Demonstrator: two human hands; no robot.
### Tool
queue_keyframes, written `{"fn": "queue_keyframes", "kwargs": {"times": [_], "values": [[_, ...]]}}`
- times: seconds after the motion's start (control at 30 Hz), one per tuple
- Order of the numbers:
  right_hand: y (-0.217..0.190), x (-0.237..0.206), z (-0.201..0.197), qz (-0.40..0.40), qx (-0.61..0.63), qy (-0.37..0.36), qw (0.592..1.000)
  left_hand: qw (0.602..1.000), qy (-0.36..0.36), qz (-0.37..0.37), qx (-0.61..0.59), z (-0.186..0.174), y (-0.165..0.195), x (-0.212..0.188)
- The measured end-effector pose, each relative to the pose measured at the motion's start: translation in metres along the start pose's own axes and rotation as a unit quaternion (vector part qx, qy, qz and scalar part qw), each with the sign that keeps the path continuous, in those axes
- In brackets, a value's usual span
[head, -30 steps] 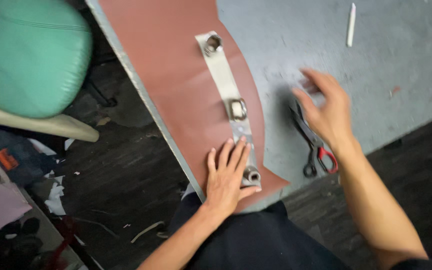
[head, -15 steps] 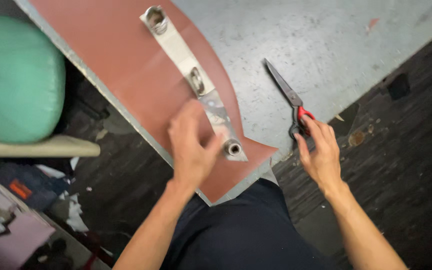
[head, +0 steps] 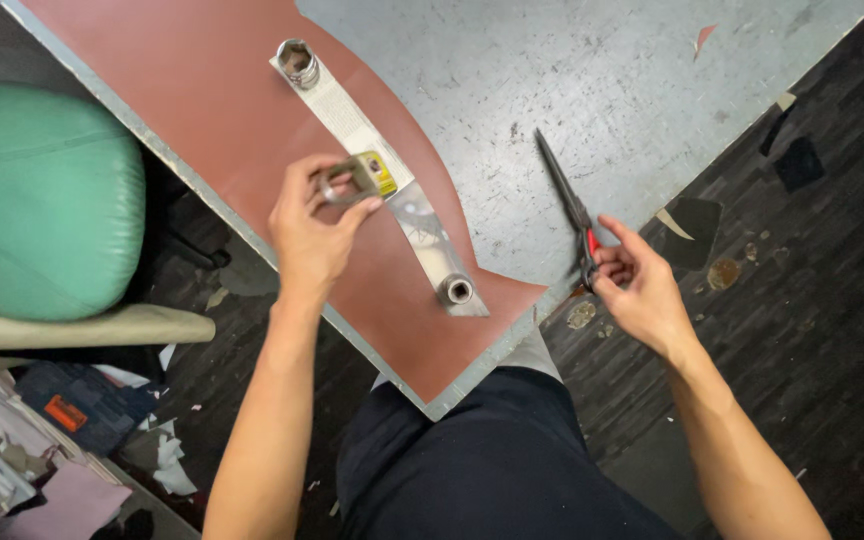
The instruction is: The person uses shears to cut a long strip of reddish-brown leather along a paper template, then marks the leather with a white chalk pencil and cuts additional pieces. The person uses metal weights and a padlock to hold the template in place during cutting.
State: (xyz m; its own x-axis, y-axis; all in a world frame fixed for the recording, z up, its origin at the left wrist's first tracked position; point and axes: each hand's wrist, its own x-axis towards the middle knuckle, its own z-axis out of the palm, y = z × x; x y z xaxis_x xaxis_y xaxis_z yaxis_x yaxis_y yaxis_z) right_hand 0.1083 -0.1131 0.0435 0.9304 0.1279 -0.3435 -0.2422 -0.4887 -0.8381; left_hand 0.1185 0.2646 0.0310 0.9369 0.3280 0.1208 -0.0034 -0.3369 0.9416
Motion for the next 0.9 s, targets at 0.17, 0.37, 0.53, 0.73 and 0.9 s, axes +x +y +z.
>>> {"fn": "queue_keyframes", "kwargs": {"times": [0.17, 0.37, 0.53, 0.73, 0.9], "values": [[0.006, -0.024, -0.006, 0.06, 0.103, -0.036, 0.992, 0.984, -0.009, 0.075, 0.163, -0.028, -0.005, -0.009], [0.002, -0.064, -0.004, 0.084, 0.105, -0.056, 0.989, 0.966, -0.027, 0.12, 0.229, -0.028, -0.011, -0.008], [0.017, -0.095, -0.005, 0.096, 0.107, -0.101, 0.984, 0.962, -0.017, 0.08, 0.262, -0.016, -0.012, -0.009], [0.055, -0.136, -0.003, 0.234, 0.157, -0.25, 0.926, 0.947, -0.012, 0.171, 0.271, -0.005, 0.016, -0.027], [0.076, -0.156, -0.005, 0.304, 0.13, -0.314, 0.89, 0.969, -0.12, 0.123, 0.178, 0.028, 0.057, -0.087]]}}
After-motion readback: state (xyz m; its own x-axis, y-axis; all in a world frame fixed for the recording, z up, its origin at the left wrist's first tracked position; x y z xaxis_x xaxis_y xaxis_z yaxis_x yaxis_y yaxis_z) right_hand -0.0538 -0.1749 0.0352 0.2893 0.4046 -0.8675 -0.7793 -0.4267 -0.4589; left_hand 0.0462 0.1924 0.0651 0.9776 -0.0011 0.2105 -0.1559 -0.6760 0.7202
